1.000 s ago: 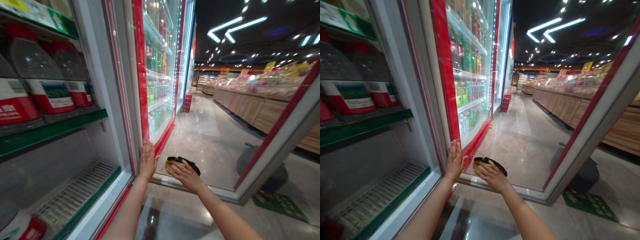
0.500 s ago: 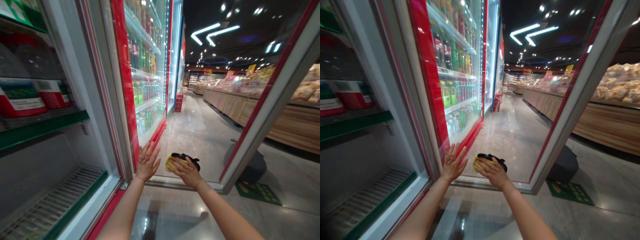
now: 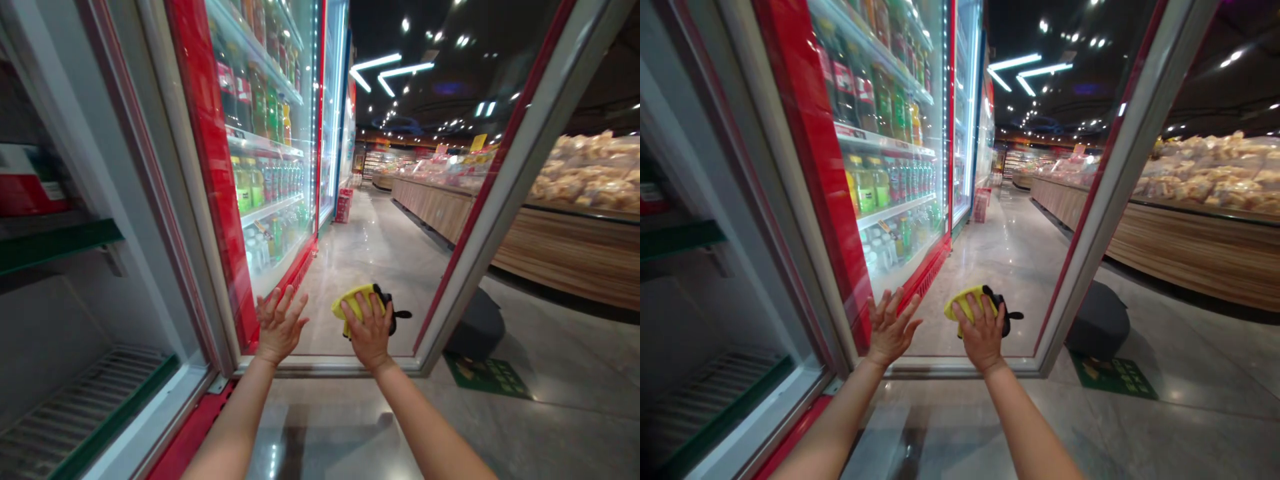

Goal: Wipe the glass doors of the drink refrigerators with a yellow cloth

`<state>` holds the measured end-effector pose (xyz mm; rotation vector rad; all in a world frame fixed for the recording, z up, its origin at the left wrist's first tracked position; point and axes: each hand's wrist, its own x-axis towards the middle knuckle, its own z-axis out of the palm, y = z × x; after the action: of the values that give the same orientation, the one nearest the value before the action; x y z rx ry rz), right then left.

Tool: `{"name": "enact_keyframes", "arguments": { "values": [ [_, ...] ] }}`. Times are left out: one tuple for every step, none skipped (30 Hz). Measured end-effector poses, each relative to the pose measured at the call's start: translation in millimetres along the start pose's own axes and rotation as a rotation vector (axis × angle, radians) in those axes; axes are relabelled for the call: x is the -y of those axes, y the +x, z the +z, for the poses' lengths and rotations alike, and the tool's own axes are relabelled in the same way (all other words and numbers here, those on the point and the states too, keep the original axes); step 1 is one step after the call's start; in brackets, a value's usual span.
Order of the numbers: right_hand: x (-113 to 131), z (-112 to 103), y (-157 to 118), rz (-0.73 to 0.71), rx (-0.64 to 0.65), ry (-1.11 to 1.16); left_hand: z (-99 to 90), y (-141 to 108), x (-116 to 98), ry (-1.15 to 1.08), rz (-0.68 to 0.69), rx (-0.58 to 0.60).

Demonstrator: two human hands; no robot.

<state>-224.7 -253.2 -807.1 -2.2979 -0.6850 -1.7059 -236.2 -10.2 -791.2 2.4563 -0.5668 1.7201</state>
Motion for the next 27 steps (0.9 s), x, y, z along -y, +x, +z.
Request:
{"name": "enact_keyframes", "arguments": {
  "values": [
    [9.1,4.2,-7.2,-0.052,0.033,0.032,1.1,0.0,0.1,0.005,-0.002,0.001],
    [15.9,7.4,-9.9,-0.122,0.072,0.065,2.1,0.2,0.0,0.012,-0.005,0.004],
    [19.4,9.6,-8.0,-0.201,0.110,0.095,2.9,0.5,-0.2,0.021,-0.007,0.007],
    [19.0,10.9,-2.2,-0.271,0.143,0.116,3.4,1.1,-0.8,0.032,-0.010,0.011],
    [14.3,11.5,5.8,-0.318,0.166,0.125,3.5,2.0,-1.7,0.043,-0.013,0.018],
    [5.9,11.7,14.0,-0.327,0.171,0.121,3.4,3.0,-3.0,0.054,-0.016,0.027],
    [-5.3,11.8,20.1,-0.301,0.157,0.103,3.0,4.3,-4.7,0.066,-0.018,0.036],
    [-18.0,12.0,22.3,-0.249,0.134,0.075,2.3,5.8,-6.7,0.079,-0.025,0.043],
    [-30.8,12.3,19.4,-0.176,0.106,0.040,1.5,7.4,-9.0,0.092,-0.034,0.048],
    [-42.1,12.7,11.4,-0.100,0.080,0.004,0.7,9.0,-11.3,0.104,-0.041,0.049],
    [-50.8,13.2,-0.7,-0.035,0.061,-0.026,0.0,10.7,-13.6,0.113,-0.041,0.050],
    [-56.1,13.6,-15.0,0.006,0.062,-0.043,-0.5,12.2,-15.7,0.116,-0.035,0.052],
    [-57.8,13.9,-29.1,0.018,0.078,-0.046,-0.6,13.5,-17.6,0.113,-0.025,0.058],
    [-56.6,13.9,-40.5,0.004,0.109,-0.037,-0.3,14.7,-19.3,0.105,-0.013,0.065],
    [-53.4,13.7,-47.3,-0.034,0.144,-0.017,0.4,15.6,-20.8,0.094,-0.005,0.076],
    [-49.6,13.3,-48.6,-0.090,0.184,0.011,1.5,16.4,-22.3,0.082,-0.003,0.087],
    [-46.4,12.9,-44.4,-0.147,0.227,0.042,3.1,17.0,-23.8,0.071,-0.009,0.097],
    [-45.0,12.4,-35.7,-0.190,0.266,0.069,4.9,17.6,-25.5,0.058,-0.017,0.101],
    [-45.9,12.0,-24.6,-0.204,0.296,0.085,6.9,18.2,-27.4,0.043,-0.023,0.101],
    [-49.0,11.8,-13.4,-0.180,0.310,0.085,8.9,19.0,-29.6,0.024,-0.025,0.096],
    [-53.7,11.7,-4.4,-0.124,0.306,0.069,10.9,20.0,-31.8,0.004,-0.022,0.091],
    [-59.1,12.0,0.5,-0.041,0.285,0.040,12.7,21.3,-34.2,-0.014,-0.016,0.089],
    [-63.9,12.7,0.3,0.053,0.249,0.005,14.5,22.7,-36.5,-0.028,-0.005,0.094],
    [-67.0,13.6,-5.0,0.143,0.209,-0.029,16.0,24.2,-38.6,-0.038,0.005,0.105],
    [-67.9,14.9,-14.6,0.218,0.174,-0.060,17.4,25.7,-40.5,-0.042,0.012,0.122],
    [-66.3,16.4,-26.8,0.268,0.148,-0.083,18.7,26.9,-42.0,-0.042,0.014,0.139],
    [-62.8,17.9,-39.4,0.289,0.137,-0.098,19.9,27.8,-43.0,-0.038,0.011,0.156]
  ]
}}
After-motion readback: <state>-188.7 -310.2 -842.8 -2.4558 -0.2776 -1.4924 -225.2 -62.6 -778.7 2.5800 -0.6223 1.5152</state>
